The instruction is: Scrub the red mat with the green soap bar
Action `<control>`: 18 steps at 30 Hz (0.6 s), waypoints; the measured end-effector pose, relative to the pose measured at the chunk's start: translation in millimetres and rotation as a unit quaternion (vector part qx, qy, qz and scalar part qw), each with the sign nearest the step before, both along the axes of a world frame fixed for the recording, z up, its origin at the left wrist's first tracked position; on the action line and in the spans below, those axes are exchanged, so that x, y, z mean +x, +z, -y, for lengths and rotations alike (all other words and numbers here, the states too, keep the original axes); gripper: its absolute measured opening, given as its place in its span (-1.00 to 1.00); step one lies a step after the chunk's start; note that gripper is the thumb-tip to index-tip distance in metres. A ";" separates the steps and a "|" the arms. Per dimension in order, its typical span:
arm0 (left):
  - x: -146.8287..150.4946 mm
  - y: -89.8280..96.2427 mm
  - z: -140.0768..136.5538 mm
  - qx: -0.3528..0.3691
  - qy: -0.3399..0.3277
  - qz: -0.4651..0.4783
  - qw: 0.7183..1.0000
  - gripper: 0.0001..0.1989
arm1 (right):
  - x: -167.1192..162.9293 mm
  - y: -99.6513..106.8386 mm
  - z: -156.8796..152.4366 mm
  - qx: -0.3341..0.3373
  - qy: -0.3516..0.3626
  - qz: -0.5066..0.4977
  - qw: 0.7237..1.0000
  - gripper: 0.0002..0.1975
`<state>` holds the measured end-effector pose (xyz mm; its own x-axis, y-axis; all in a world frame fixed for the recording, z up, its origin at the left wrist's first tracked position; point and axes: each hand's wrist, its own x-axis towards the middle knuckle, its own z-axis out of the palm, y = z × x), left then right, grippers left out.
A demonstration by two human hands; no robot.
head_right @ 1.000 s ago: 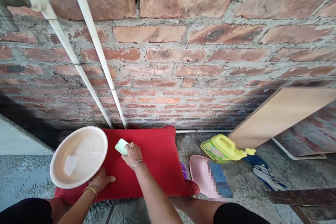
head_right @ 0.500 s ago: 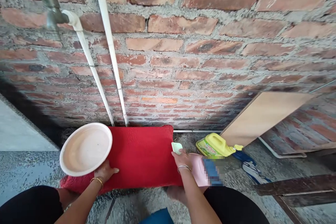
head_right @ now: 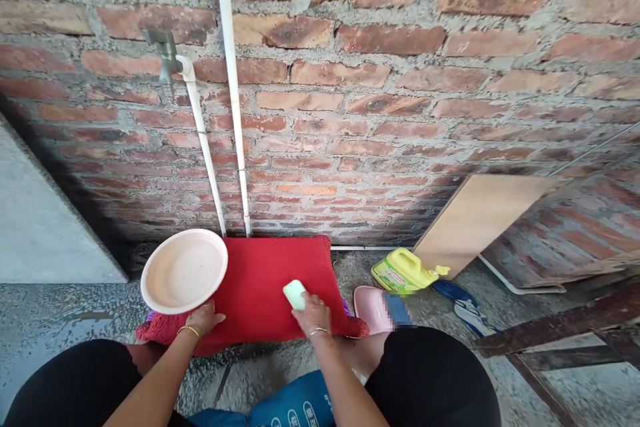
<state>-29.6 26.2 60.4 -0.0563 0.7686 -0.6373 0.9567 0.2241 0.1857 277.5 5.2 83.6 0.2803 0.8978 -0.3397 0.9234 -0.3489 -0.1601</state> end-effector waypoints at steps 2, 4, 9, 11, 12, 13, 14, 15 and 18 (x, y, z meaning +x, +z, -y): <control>-3.0 2.0 -0.3 -0.003 -0.008 -0.009 1.000 -0.53 | 34.9 6.7 3.9 -0.022 -0.118 0.024 0.993 -0.54; -3.9 4.3 -0.4 -0.006 -0.011 -0.013 1.000 -0.53 | 49.8 10.7 5.6 -0.021 -0.172 0.035 0.984 -0.54; -8.6 6.1 1.1 -0.019 0.000 -0.017 1.000 -0.56 | -21.0 -4.6 9.8 0.028 0.001 -0.050 0.998 -0.54; -14.0 2.1 2.2 -0.014 0.001 -0.014 1.000 -0.55 | -61.0 -14.6 14.0 0.024 0.105 -0.078 0.991 -0.56; -17.4 -1.1 2.6 -0.012 0.004 -0.014 1.000 -0.54 | -75.1 -18.2 15.9 0.017 0.142 -0.082 0.986 -0.56; -21.0 -4.6 2.8 -0.011 0.007 -0.014 1.000 -0.52 | -83.2 -20.4 17.3 0.009 0.169 -0.082 0.982 -0.57; -24.7 -8.4 2.8 -0.011 0.010 -0.014 1.000 -0.50 | -84.8 -20.8 18.3 0.002 0.183 -0.080 0.980 -0.57; -28.2 -12.1 2.6 -0.012 0.012 -0.015 1.000 -0.48 | -80.0 -19.6 18.8 -0.002 0.179 -0.073 0.981 -0.57; -36.6 -20.6 1.4 -0.012 0.013 -0.013 1.000 -0.45 | -37.4 -8.7 18.2 -0.006 0.113 -0.017 0.993 -0.56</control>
<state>-66.2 24.7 39.8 -0.0938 0.7515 -0.6530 0.9550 0.2534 0.1544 240.2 -13.0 74.9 0.0609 0.9326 -0.3558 0.9725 -0.1357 -0.1894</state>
